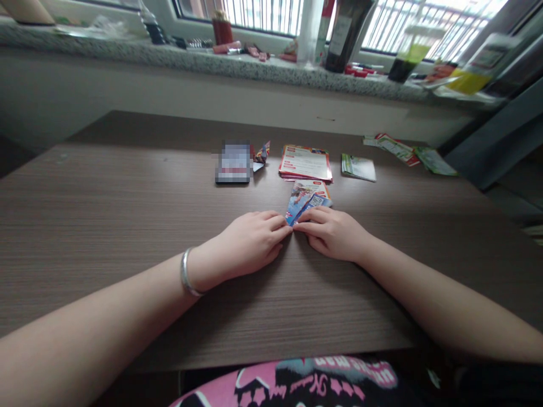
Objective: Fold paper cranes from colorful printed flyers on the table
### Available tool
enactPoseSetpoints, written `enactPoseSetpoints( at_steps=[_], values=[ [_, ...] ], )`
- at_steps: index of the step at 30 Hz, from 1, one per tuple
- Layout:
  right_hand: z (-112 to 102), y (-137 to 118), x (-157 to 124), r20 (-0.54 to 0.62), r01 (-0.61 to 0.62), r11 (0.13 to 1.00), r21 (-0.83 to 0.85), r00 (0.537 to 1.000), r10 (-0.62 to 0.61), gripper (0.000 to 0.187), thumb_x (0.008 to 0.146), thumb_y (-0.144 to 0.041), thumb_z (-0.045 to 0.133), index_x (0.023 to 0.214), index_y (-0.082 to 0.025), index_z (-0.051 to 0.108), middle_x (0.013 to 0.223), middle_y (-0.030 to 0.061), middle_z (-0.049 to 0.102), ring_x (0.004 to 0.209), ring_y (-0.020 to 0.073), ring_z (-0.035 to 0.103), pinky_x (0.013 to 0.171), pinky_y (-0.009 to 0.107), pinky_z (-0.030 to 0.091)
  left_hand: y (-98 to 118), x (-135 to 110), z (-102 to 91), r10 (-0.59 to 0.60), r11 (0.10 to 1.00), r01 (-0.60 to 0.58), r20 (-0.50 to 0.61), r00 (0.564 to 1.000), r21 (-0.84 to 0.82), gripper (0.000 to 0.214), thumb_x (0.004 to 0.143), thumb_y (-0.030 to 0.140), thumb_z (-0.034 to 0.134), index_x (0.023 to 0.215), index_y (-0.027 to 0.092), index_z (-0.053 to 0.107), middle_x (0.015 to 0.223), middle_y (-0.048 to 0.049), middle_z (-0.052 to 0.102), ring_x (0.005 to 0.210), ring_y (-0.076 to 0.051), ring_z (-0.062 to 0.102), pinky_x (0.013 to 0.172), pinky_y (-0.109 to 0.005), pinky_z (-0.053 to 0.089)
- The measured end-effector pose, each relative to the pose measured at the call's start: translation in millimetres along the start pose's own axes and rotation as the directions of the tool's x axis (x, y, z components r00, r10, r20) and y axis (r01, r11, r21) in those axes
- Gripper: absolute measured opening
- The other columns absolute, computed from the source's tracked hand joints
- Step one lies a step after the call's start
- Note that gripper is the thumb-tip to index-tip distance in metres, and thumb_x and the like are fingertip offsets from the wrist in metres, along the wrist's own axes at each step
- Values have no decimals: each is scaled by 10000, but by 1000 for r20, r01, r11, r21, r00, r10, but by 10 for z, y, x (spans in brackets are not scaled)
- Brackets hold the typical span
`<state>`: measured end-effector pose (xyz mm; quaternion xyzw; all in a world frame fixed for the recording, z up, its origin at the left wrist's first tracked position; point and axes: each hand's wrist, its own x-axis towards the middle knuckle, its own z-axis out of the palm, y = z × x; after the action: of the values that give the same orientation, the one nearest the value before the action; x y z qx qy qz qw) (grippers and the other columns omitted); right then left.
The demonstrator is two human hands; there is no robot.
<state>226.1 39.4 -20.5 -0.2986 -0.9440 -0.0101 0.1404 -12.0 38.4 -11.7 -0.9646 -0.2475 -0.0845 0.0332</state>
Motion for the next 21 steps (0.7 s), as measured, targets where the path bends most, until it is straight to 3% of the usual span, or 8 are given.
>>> enactPoseSetpoints(
  at_steps=[9,14,21],
  values=[
    [-26,-6,12,60,-33,999,-41,998,35,298,905,-160,472,1103,-195,692,1121,92,680,1017,228,609,871,352,498,0,-5,3,-3,1000,3,-3,1000,-13,298,923,208,462,1172,152,615,1110,-117,646,1049,-242,608,924,-398,532],
    [-113,39,0,84,-100,985,-137,990,113,278,926,-217,485,1087,-253,708,1139,58,696,1026,235,618,892,375,460,-4,-8,7,3,999,-3,-10,1000,-33,294,916,201,470,1163,154,622,1117,-116,648,1066,-242,607,937,-402,530],
    [-213,155,-78,100,-198,952,-233,969,225,285,890,-202,513,1033,-310,735,1161,4,699,995,229,630,778,350,468,-23,-27,-4,15,998,-15,1,1000,-60,267,905,192,486,1116,158,645,1132,-116,647,1090,-246,604,951,-406,529]
  ],
)
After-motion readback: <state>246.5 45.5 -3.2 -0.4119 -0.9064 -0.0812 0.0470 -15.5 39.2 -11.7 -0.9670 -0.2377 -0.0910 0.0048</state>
